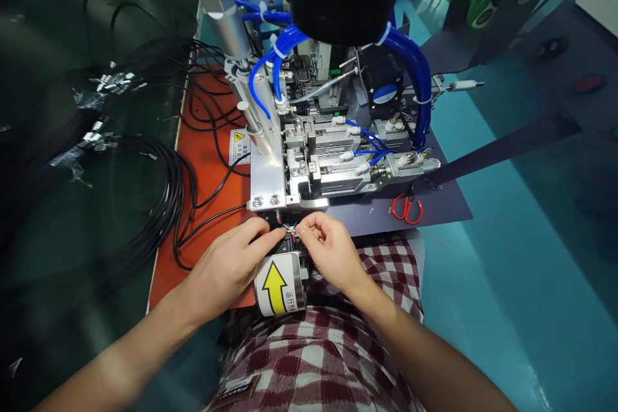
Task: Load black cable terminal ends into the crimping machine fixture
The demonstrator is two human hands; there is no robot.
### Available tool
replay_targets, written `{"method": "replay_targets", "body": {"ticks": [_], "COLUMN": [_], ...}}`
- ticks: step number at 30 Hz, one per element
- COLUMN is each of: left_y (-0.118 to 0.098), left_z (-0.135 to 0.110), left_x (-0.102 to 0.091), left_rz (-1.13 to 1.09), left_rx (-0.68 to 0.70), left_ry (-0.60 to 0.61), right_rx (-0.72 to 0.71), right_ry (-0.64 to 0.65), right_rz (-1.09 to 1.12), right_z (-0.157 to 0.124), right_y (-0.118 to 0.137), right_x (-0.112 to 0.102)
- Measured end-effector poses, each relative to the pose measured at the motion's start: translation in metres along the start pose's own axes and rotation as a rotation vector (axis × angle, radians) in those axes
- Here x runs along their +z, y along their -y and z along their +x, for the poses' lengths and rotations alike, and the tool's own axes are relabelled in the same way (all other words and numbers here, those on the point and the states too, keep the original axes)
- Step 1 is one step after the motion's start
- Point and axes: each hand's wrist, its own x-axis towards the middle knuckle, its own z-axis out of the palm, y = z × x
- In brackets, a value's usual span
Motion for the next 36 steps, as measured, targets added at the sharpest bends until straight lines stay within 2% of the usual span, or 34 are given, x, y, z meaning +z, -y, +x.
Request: {"method": "replay_targets", "body": {"ticks": [13,29,36], "left_y": [-0.0014,0.0005,-0.0011], "left_z": [0.0012,-0.0002,-0.0013], "left_x": [-0.0026,0.004,0.0033], "left_rz": [-0.006,-0.047,-0.067], "left_rx": [0.004,0.01,-0.009], "left_ry": [0.002,-0.065,-0.024], "right_rx": [0.058,0.054,0.053], "right_ry": [0.02,0.029,0.021], "right_rz": [0.01,0.044,0.029], "right_z": [0.0,0.0005,0.0004], "right_y": [0.0026,0.0032,0.001], "right_x": [-0.0025,-0.0025,-0.0018]}}
